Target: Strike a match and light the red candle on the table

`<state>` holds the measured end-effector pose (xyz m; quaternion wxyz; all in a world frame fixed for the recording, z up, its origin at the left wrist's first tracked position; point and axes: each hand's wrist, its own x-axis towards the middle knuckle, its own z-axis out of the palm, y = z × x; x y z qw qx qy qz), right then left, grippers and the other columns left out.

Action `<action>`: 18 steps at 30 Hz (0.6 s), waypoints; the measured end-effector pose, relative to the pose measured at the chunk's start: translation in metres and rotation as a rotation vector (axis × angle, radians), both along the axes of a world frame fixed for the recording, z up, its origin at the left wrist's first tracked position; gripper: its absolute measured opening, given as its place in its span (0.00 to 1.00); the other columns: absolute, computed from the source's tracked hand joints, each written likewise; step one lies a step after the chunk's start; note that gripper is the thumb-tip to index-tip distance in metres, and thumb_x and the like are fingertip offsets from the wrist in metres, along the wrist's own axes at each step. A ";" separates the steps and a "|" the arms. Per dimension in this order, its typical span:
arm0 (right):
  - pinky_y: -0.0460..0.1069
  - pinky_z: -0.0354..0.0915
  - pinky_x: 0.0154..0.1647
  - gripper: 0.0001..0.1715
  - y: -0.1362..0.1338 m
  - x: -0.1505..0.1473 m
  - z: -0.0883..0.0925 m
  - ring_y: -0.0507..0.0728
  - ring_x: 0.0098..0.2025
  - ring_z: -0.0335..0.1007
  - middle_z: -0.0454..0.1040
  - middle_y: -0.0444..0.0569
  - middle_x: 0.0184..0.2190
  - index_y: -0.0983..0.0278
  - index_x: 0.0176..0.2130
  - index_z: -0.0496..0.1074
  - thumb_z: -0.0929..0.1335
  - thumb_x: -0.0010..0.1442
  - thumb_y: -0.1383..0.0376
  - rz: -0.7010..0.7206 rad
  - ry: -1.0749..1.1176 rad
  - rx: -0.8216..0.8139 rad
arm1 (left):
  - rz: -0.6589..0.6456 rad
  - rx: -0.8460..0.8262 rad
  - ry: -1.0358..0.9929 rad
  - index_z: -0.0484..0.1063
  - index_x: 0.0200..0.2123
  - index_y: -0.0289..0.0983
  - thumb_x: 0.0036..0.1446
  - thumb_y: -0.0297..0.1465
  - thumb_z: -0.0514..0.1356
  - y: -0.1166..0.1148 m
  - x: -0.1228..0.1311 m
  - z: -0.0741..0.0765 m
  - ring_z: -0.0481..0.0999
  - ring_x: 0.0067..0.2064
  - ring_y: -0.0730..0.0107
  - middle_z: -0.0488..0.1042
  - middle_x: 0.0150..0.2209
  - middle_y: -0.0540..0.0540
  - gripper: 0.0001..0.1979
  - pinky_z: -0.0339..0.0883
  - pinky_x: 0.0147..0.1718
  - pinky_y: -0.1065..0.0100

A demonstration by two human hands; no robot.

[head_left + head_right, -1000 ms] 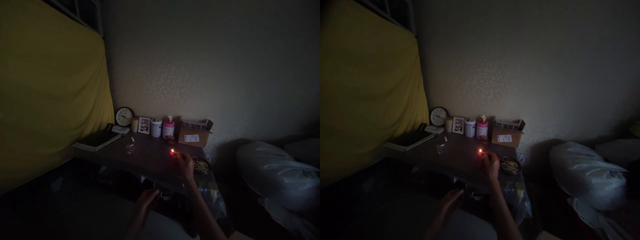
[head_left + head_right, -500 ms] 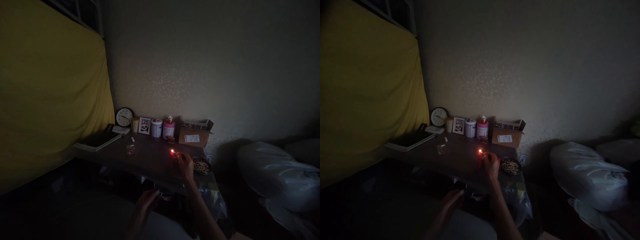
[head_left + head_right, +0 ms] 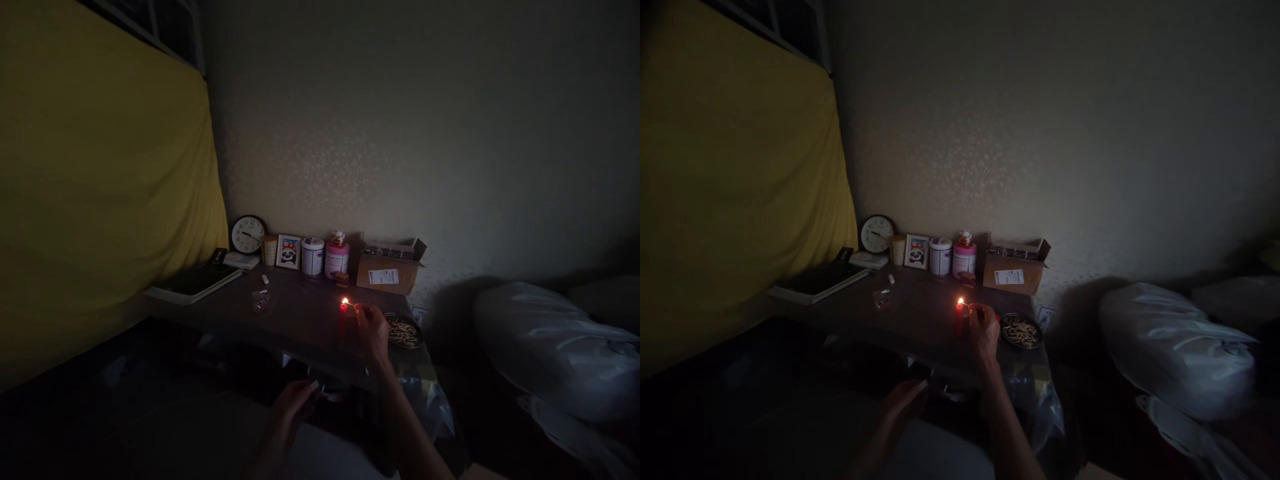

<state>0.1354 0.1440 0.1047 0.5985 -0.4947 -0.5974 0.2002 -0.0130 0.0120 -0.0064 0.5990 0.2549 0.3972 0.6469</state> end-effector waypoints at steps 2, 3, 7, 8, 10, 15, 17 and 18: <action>0.49 0.63 0.30 0.15 -0.004 0.000 0.003 0.58 0.31 0.71 0.76 0.51 0.28 0.65 0.31 0.74 0.65 0.51 0.56 0.022 0.036 0.002 | -0.010 -0.004 0.003 0.76 0.33 0.36 0.42 0.39 0.66 0.000 0.000 0.001 0.75 0.40 0.61 0.78 0.35 0.44 0.15 0.65 0.38 0.66; 0.49 0.63 0.30 0.15 -0.006 0.001 0.006 0.58 0.30 0.70 0.75 0.50 0.27 0.65 0.30 0.74 0.65 0.51 0.56 0.038 0.059 0.004 | -0.007 -0.012 0.007 0.76 0.33 0.37 0.41 0.39 0.66 0.000 0.000 0.001 0.75 0.40 0.62 0.78 0.35 0.44 0.15 0.65 0.38 0.66; 0.46 0.63 0.26 0.17 -0.024 0.015 0.027 0.53 0.25 0.67 0.72 0.46 0.23 0.65 0.29 0.71 0.65 0.52 0.54 0.124 0.166 0.022 | 0.053 -0.092 0.030 0.75 0.29 0.37 0.35 0.38 0.69 0.006 0.001 -0.002 0.77 0.35 0.62 0.78 0.29 0.46 0.17 0.65 0.34 0.66; 0.46 0.63 0.26 0.17 -0.030 0.020 0.032 0.52 0.24 0.66 0.71 0.45 0.23 0.65 0.30 0.70 0.65 0.53 0.53 0.158 0.203 0.023 | 0.068 -0.113 0.033 0.75 0.29 0.37 0.33 0.38 0.70 0.007 0.001 -0.003 0.77 0.35 0.62 0.78 0.28 0.46 0.17 0.65 0.34 0.66; 0.46 0.62 0.25 0.16 -0.043 0.033 0.037 0.51 0.22 0.65 0.69 0.43 0.21 0.63 0.29 0.68 0.64 0.54 0.53 0.283 0.316 0.010 | 0.076 -0.139 0.035 0.75 0.29 0.37 0.33 0.39 0.70 0.008 0.000 -0.004 0.77 0.35 0.62 0.79 0.29 0.45 0.17 0.66 0.34 0.66; 0.46 0.59 0.22 0.15 -0.064 0.065 0.020 0.52 0.21 0.62 0.68 0.43 0.18 0.62 0.20 0.69 0.69 0.47 0.54 0.405 0.035 -0.134 | 0.045 -0.111 0.029 0.75 0.31 0.37 0.37 0.40 0.68 0.004 -0.003 -0.003 0.77 0.38 0.61 0.79 0.33 0.44 0.17 0.66 0.36 0.66; 0.45 0.58 0.22 0.12 -0.071 0.076 0.010 0.53 0.23 0.63 0.70 0.44 0.20 0.62 0.21 0.71 0.71 0.44 0.56 0.326 -0.059 -0.164 | 0.047 -0.104 0.028 0.75 0.32 0.37 0.38 0.39 0.68 0.002 -0.003 -0.002 0.76 0.39 0.62 0.79 0.34 0.44 0.17 0.66 0.37 0.67; 0.45 0.59 0.23 0.11 -0.075 0.081 0.006 0.53 0.23 0.63 0.71 0.45 0.21 0.62 0.23 0.72 0.70 0.45 0.56 0.311 -0.042 -0.170 | 0.052 -0.110 0.023 0.75 0.31 0.37 0.37 0.39 0.68 0.001 -0.003 -0.001 0.76 0.38 0.63 0.79 0.33 0.45 0.16 0.66 0.36 0.67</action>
